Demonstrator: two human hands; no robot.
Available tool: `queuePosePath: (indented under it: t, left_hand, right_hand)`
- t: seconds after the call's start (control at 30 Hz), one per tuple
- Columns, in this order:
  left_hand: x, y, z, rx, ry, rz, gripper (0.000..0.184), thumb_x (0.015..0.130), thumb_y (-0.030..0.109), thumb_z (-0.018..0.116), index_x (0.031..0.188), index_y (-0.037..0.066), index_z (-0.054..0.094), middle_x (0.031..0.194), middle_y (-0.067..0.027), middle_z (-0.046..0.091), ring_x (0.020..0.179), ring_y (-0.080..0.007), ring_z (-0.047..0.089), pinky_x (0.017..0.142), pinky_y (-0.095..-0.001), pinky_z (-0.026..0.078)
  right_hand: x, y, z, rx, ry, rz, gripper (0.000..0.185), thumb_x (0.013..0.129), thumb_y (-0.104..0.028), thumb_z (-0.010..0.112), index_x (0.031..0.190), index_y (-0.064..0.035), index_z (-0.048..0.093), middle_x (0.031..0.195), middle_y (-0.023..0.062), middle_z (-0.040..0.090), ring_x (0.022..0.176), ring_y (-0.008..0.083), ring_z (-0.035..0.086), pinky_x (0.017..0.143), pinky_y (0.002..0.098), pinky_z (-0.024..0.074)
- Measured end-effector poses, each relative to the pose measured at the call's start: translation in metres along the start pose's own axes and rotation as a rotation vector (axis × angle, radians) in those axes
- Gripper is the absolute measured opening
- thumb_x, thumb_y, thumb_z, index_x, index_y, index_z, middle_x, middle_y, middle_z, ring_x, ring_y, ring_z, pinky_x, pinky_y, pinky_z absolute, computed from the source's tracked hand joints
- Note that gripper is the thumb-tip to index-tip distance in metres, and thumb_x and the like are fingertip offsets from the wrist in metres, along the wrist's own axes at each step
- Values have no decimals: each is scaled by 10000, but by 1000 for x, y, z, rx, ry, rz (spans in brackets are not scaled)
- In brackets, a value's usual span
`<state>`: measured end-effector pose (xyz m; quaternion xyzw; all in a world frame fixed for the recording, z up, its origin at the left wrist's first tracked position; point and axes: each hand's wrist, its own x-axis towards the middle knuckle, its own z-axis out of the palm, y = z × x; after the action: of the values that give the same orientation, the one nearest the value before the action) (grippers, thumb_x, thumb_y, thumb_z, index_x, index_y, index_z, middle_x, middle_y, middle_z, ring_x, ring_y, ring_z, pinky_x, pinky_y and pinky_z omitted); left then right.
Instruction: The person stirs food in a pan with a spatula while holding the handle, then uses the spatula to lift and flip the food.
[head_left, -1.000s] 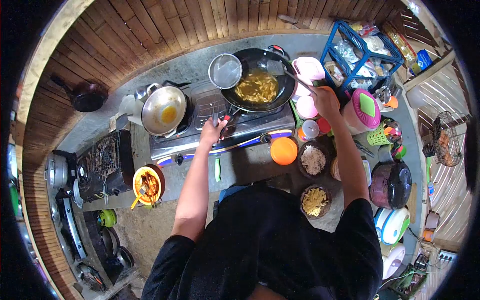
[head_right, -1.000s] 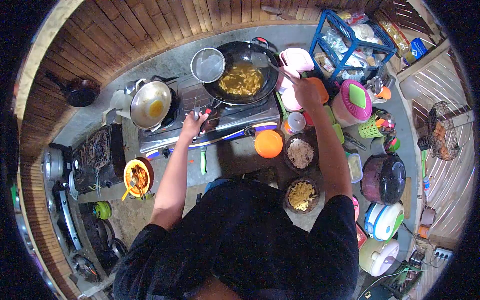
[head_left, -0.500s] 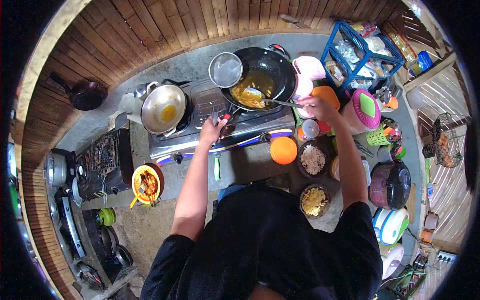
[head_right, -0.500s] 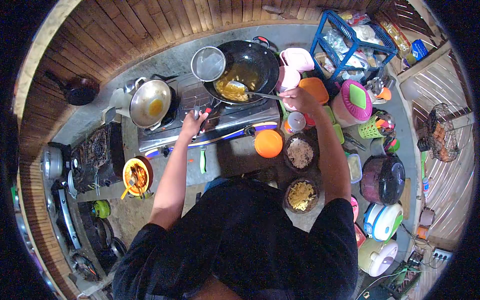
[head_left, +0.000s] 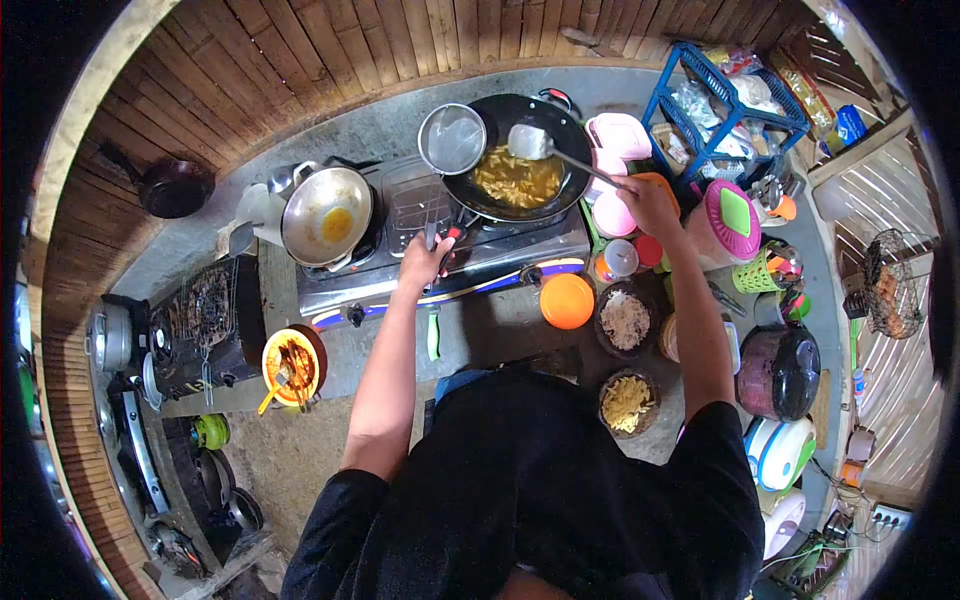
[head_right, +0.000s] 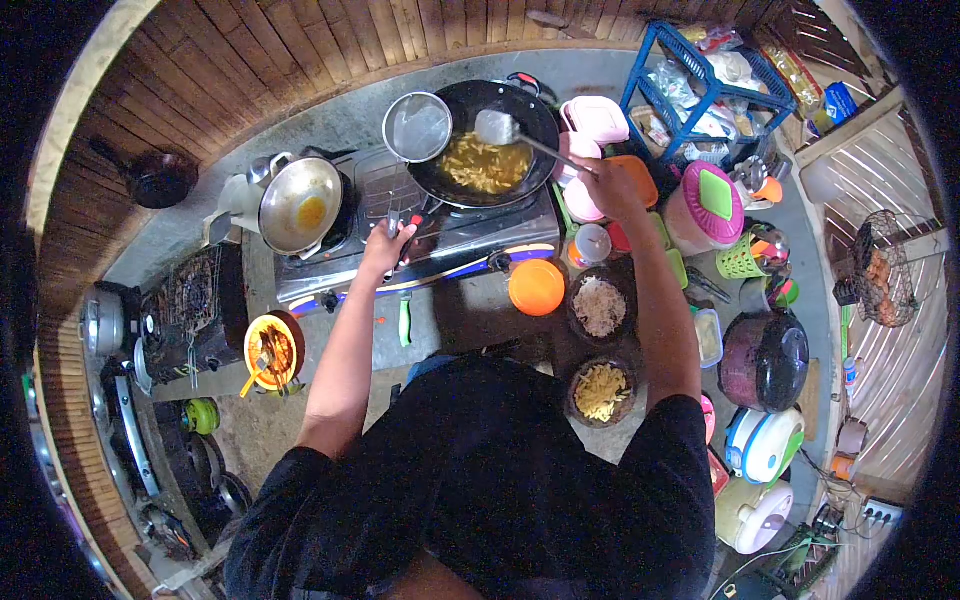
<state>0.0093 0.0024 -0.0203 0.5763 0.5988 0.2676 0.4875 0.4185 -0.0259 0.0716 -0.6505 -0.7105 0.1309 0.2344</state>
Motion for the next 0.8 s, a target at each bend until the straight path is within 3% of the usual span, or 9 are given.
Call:
queuePosePath:
  t: [0.1,0.17,0.43,0.53,0.63,0.7,0.77,0.8]
  left_hand:
    - [-1,0,0,13,4,5,314,870,312,658,895,42,498,708,-59,663,425,-143,569,352,-292,413]
    - [-1,1,0,13,3,11,316,869,314,659,891,43,500,702,-60,661,422,-144,567,351,-292,411]
    - [-2,5,0,-17,-10,-17,289,883,293,647,881,41,505,704,-57,658,402,-137,543,336,-294,395]
    - [-2,4,-1,-12,-16,-8,296,877,295,654,851,48,493,680,-62,649,410,-136,548,351,-289,413]
    - [-2,3,0,-23,-3,11,301,872,294,660,813,54,487,658,-65,643,417,-135,555,362,-285,429]
    - [-3,4,0,-27,6,-3,299,872,292,660,810,55,489,660,-65,645,416,-135,556,357,-284,427]
    - [-4,5,0,-5,-6,-14,297,876,295,655,906,53,486,710,-62,659,411,-135,547,343,-286,396]
    - [-3,5,0,-6,-7,-15,297,876,295,655,906,53,486,710,-62,659,411,-135,547,343,-286,396]
  right_hand:
    - [10,20,24,-20,172,-31,270,861,-141,591,1104,-35,644,891,210,655,785,309,652,705,367,492]
    - [16,25,36,-84,209,44,263,861,-114,573,1102,-36,641,952,221,653,884,354,646,750,392,496]
    - [27,16,77,223,96,-19,279,875,-115,566,1111,21,627,1029,245,637,971,333,639,816,416,491]
    - [29,12,79,442,-171,102,287,880,-94,577,1129,43,618,864,113,684,732,166,610,680,313,478]
    - [22,5,64,526,-291,134,295,877,-97,586,1143,27,620,795,48,649,667,106,531,625,270,445]
    - [19,7,57,521,-316,120,295,876,-98,585,1143,22,622,797,42,650,672,109,543,627,269,449]
    - [14,13,50,515,-342,107,294,876,-98,585,1143,17,624,799,37,651,676,111,555,629,267,454]
    - [11,12,42,471,-320,8,293,877,-108,583,1139,17,625,791,35,650,681,109,563,633,264,457]
